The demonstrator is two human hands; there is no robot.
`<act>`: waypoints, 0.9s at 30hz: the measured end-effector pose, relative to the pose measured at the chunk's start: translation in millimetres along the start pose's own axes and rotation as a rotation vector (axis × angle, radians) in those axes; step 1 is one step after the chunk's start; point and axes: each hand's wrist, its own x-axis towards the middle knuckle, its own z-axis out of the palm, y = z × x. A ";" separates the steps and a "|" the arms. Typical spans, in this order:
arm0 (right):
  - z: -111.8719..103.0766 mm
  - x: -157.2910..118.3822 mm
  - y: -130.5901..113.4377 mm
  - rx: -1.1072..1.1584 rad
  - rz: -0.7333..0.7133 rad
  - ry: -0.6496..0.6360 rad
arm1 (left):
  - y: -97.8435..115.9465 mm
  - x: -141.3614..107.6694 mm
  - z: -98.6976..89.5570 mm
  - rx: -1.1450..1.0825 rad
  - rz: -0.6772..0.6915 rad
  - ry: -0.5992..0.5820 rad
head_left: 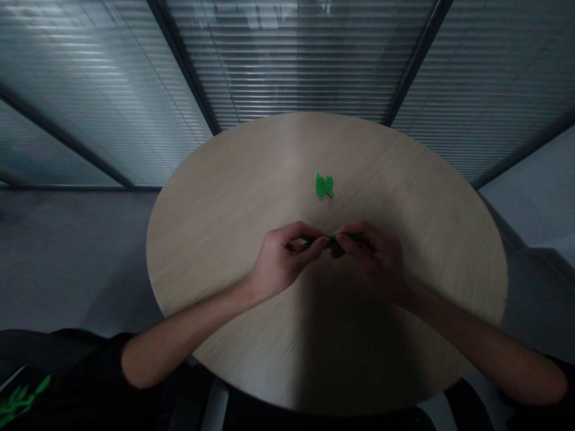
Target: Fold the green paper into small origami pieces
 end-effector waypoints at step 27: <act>2.0 0.5 3.1 0.078 0.080 -0.060 | -3.8 0.9 -1.6 0.032 0.021 -0.056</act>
